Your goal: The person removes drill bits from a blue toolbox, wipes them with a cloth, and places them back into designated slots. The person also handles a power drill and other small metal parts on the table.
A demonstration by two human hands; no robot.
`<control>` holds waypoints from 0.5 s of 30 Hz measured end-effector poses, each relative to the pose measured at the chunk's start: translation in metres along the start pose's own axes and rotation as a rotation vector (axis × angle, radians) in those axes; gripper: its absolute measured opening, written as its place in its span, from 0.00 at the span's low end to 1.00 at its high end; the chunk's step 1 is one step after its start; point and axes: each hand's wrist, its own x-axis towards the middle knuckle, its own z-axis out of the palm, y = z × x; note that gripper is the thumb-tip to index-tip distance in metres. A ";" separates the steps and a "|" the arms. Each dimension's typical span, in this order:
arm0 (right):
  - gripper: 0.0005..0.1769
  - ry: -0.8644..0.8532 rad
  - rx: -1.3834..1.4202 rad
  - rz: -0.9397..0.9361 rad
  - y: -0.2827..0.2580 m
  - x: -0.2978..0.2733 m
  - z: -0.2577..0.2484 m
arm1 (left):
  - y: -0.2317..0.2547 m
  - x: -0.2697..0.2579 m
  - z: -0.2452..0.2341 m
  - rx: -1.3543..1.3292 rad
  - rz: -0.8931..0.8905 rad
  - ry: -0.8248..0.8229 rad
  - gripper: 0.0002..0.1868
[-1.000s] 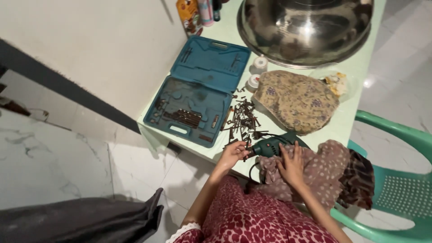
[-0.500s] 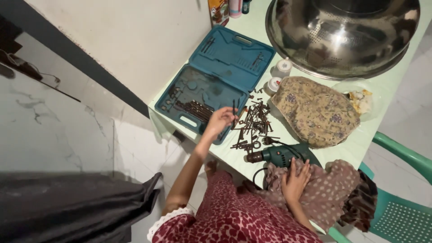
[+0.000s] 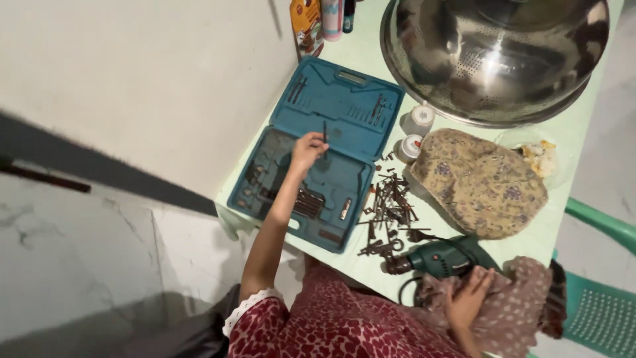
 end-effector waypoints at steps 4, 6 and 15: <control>0.52 0.006 -0.111 0.088 -0.027 0.005 -0.005 | -0.004 0.055 -0.047 0.113 -0.029 0.041 0.15; 0.53 -0.012 -0.149 0.136 -0.042 0.007 -0.001 | -0.008 0.077 -0.070 0.150 -0.057 0.051 0.14; 0.58 0.092 -0.242 0.581 -0.110 0.024 0.026 | -0.069 0.209 -0.120 0.180 -0.136 0.021 0.17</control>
